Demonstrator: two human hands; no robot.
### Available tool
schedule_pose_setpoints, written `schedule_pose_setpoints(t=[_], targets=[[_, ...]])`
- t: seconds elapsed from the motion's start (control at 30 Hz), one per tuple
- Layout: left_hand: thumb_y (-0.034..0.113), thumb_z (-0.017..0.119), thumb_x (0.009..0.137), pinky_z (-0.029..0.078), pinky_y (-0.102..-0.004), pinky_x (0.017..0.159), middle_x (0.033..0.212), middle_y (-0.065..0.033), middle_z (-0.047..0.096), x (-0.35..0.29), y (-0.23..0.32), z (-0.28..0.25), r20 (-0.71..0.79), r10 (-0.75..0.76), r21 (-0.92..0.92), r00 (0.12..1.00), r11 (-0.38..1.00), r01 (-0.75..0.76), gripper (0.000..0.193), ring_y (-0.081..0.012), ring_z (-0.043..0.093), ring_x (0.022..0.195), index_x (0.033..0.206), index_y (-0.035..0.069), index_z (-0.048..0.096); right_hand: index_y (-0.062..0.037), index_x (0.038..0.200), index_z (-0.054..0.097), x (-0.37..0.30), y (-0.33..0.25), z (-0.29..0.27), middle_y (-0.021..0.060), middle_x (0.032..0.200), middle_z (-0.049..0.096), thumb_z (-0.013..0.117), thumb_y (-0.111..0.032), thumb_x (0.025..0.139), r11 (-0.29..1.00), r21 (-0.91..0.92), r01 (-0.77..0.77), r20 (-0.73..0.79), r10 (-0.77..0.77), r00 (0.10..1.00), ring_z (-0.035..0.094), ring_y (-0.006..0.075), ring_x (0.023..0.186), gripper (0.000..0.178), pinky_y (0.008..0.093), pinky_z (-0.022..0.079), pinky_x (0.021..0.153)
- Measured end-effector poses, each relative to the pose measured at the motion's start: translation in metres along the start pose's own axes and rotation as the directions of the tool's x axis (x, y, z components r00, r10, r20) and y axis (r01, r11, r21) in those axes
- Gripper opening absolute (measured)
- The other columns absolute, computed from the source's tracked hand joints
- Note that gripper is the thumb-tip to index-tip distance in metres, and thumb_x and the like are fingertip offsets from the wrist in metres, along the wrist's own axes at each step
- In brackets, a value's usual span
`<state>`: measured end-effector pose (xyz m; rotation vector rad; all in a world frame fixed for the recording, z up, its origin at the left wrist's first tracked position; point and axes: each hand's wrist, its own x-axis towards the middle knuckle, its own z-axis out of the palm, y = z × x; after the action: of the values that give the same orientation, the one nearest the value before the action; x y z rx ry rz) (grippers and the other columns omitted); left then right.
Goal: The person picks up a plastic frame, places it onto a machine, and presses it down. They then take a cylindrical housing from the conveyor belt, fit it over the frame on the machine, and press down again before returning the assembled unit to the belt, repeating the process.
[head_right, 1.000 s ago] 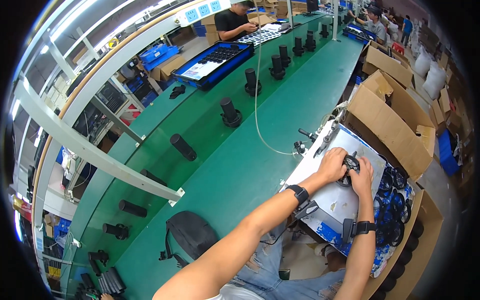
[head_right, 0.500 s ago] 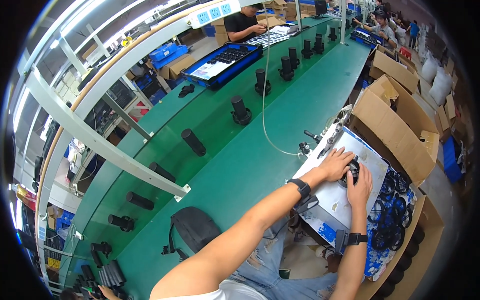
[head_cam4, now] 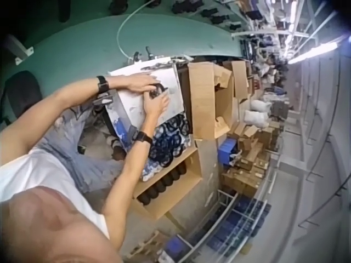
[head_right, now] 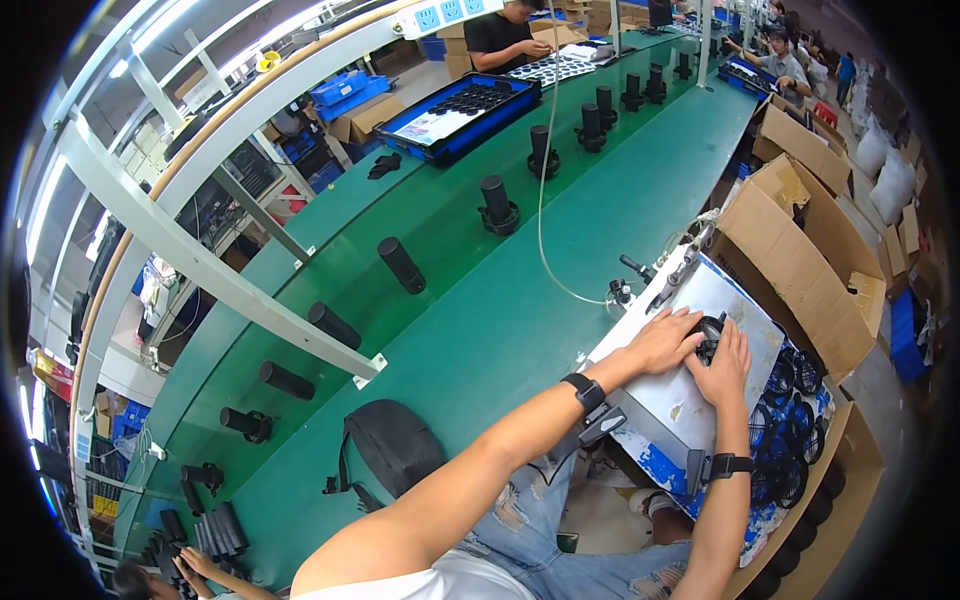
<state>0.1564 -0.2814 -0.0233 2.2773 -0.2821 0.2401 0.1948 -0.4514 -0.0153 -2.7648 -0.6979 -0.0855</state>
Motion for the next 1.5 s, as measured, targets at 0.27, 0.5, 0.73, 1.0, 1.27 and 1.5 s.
schedule_pose_setpoints(t=[0.27, 0.5, 0.73, 1.0, 1.27, 1.5], targets=[[0.018, 0.05, 0.09, 0.05, -0.0394, 0.078, 0.091, -0.0165, 0.069, -0.011, -0.006, -0.035, -0.176, 0.027, -0.29, 0.984, 0.954, -0.078, 0.028, -0.0281, 0.066, 0.087, 0.106, -0.001, 0.062, -0.002, 0.143, 0.035, 0.001, -0.048, 0.024, 0.0144, 0.147, 0.037, 0.058, -0.043, 0.082, 0.955, -0.113, -0.275, -0.267, 0.237, 0.934, 0.031, 0.0342, 0.136, 0.077, 0.0511, 0.022, 0.112], [0.007, 0.052, 0.087, 0.051, -0.0283, 0.067, 0.08, -0.0114, 0.069, 0.002, -0.071, -0.116, -0.673, -0.239, -0.268, 0.7, 0.961, 0.07, 0.014, -0.0162, 0.067, 0.074, 0.093, -0.001, 0.062, -0.0181, 0.144, 0.039, 0.003, -0.041, 0.012, 0.0091, 0.152, 0.031, 0.054, -0.034, 0.086, 0.985, -0.17, 0.006, -0.111, -0.025, 0.993, 0.026, 0.0374, 0.139, 0.061, 0.0553, 0.023, 0.11], [0.02, 0.059, 0.08, 0.05, -0.0427, 0.086, 0.098, -0.019, 0.069, 0.02, -0.141, -0.127, -0.7, -0.579, -0.358, 0.417, 0.791, 0.497, 0.027, -0.0365, 0.065, 0.093, 0.099, 0.001, 0.066, -0.0231, 0.136, 0.049, 0.007, -0.059, 0.022, 0.0065, 0.147, 0.038, 0.058, -0.035, 0.083, 0.97, -0.184, -0.158, -0.239, 0.112, 0.964, 0.034, 0.0431, 0.128, 0.054, 0.0533, 0.032, 0.101], [0.025, 0.051, 0.085, 0.051, -0.0471, 0.081, 0.093, -0.0245, 0.067, 0.06, -0.177, -0.085, -0.26, -0.481, 0.078, 0.837, 0.854, 0.515, 0.032, -0.0399, 0.065, 0.09, 0.095, 0.0, 0.066, -0.0199, 0.137, 0.046, 0.008, -0.063, 0.016, 0.0077, 0.147, 0.037, 0.056, -0.035, 0.084, 0.958, -0.186, -0.218, -0.225, 0.175, 0.959, 0.033, 0.0427, 0.13, 0.056, 0.0535, 0.029, 0.104], [0.028, 0.051, 0.084, 0.05, -0.0425, 0.068, 0.088, -0.022, 0.066, 0.092, -0.201, -0.08, -0.035, -0.84, -0.518, 0.541, 0.478, 0.709, 0.038, -0.0336, 0.065, 0.08, 0.097, -0.006, 0.059, -0.0147, 0.134, 0.05, 0.003, -0.083, 0.016, 0.0102, 0.145, 0.039, 0.06, -0.041, 0.078, 0.982, -0.027, -0.186, -0.267, 0.172, 0.948, 0.031, 0.0393, 0.133, 0.062, 0.0503, 0.024, 0.108], [0.02, 0.058, 0.085, 0.051, -0.0422, 0.075, 0.104, -0.0191, 0.063, 0.053, -0.046, -0.09, -0.498, -0.024, -0.082, 0.867, 0.996, -0.02, 0.029, -0.0336, 0.065, 0.082, 0.107, 0.002, 0.06, -0.0077, 0.127, 0.055, 0.006, -0.036, 0.011, 0.014, 0.135, 0.049, 0.065, -0.039, 0.077, 0.992, 0.007, -0.126, -0.346, 0.12, 0.931, 0.042, 0.0404, 0.124, 0.06, 0.0483, 0.033, 0.102]])
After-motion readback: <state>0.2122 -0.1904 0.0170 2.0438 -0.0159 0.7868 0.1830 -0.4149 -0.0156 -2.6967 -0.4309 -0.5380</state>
